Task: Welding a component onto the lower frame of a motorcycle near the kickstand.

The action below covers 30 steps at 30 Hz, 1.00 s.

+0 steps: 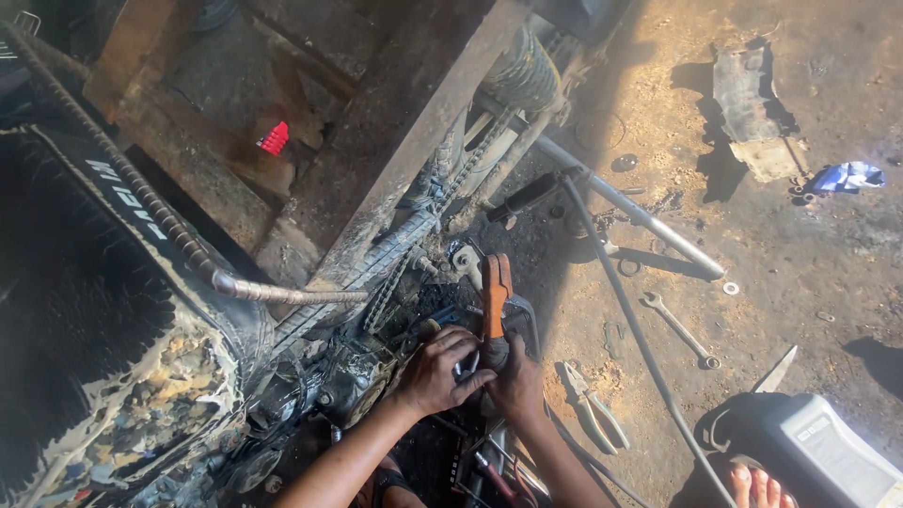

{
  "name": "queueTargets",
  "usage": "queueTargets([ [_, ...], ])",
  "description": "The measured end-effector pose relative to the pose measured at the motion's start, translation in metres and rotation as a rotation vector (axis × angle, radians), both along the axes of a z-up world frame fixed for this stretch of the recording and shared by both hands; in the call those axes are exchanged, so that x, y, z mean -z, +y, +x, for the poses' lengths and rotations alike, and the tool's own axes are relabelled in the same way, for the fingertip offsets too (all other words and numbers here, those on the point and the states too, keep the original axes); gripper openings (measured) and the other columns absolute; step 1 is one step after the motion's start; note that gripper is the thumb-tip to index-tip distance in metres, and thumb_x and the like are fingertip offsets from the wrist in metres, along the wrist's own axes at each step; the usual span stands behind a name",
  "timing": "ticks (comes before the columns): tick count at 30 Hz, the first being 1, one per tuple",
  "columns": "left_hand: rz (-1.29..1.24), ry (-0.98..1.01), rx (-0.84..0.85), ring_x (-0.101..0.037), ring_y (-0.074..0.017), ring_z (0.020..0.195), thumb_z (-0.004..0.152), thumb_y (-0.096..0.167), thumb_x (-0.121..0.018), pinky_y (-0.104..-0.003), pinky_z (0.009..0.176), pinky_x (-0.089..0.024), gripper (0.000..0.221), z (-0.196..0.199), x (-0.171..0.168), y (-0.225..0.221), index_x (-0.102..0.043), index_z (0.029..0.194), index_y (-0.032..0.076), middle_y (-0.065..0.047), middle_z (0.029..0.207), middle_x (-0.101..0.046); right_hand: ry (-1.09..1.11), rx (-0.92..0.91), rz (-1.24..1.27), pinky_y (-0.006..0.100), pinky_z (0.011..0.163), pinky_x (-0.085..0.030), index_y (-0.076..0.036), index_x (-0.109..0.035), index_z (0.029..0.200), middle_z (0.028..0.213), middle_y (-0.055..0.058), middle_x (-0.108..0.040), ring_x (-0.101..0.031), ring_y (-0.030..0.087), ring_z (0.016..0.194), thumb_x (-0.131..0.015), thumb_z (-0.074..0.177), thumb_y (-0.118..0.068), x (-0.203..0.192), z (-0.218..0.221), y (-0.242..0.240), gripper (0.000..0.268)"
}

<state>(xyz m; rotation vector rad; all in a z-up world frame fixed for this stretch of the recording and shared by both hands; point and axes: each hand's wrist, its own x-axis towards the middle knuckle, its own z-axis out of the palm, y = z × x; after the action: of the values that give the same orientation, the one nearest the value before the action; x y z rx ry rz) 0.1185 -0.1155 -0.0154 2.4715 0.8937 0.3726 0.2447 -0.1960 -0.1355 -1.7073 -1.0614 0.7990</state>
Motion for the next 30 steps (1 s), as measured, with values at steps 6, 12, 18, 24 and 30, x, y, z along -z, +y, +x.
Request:
queueTargets([
  [6,0.036,0.010,0.047,-0.066,-0.0361,0.116,0.092,0.047,-0.075,-0.046,0.103,-0.051,0.055,-0.013,0.023,0.002,-0.071,0.108,-0.005,-0.019,0.112,-0.071,-0.051,-0.069,-0.051,0.055,0.066,-0.055,-0.008,-0.048,0.121,0.077,0.026,-0.070,-0.070,0.048,0.075,-0.081,0.078,-0.027,0.016,-0.009,0.001,0.058],
  [12,-0.005,-0.021,-0.006,-0.066,-0.0355,0.115,0.090,0.039,-0.078,-0.045,0.100,-0.052,0.045,-0.017,0.019,0.002,-0.071,0.107,-0.003,-0.019,0.113,-0.071,-0.110,-0.096,-0.089,0.056,0.063,-0.055,-0.009,-0.048,0.121,0.077,0.025,-0.071,-0.070,0.047,0.075,-0.080,0.077,-0.032,0.013,-0.012,0.004,0.059],
  [18,0.015,-0.010,0.031,-0.066,-0.0349,0.116,0.091,0.036,-0.078,-0.045,0.102,-0.052,0.041,-0.018,0.021,0.003,-0.071,0.107,-0.002,-0.018,0.111,-0.072,-0.119,-0.061,-0.177,0.057,0.066,-0.055,-0.011,-0.049,0.122,0.078,0.026,-0.071,-0.070,0.048,0.076,-0.079,0.077,-0.027,0.014,-0.017,0.005,0.057],
  [24,0.007,-0.034,0.013,-0.067,-0.0341,0.115,0.091,0.034,-0.077,-0.045,0.101,-0.052,0.040,-0.015,0.017,0.004,-0.071,0.108,-0.001,-0.017,0.111,-0.072,-0.094,-0.046,-0.126,0.057,0.067,-0.055,-0.010,-0.051,0.123,0.080,0.027,-0.071,-0.070,0.049,0.078,-0.078,0.078,-0.025,0.008,-0.015,0.007,0.055],
  [30,0.029,-0.058,-0.030,-0.068,-0.0318,0.114,0.091,0.038,-0.078,-0.045,0.101,-0.052,0.040,-0.019,0.025,0.003,-0.072,0.107,0.001,-0.015,0.113,-0.073,-0.097,-0.059,-0.270,0.059,0.072,-0.053,-0.009,-0.050,0.123,0.083,0.028,-0.071,-0.069,0.050,0.082,-0.075,0.080,-0.020,0.014,-0.018,0.011,0.051],
])
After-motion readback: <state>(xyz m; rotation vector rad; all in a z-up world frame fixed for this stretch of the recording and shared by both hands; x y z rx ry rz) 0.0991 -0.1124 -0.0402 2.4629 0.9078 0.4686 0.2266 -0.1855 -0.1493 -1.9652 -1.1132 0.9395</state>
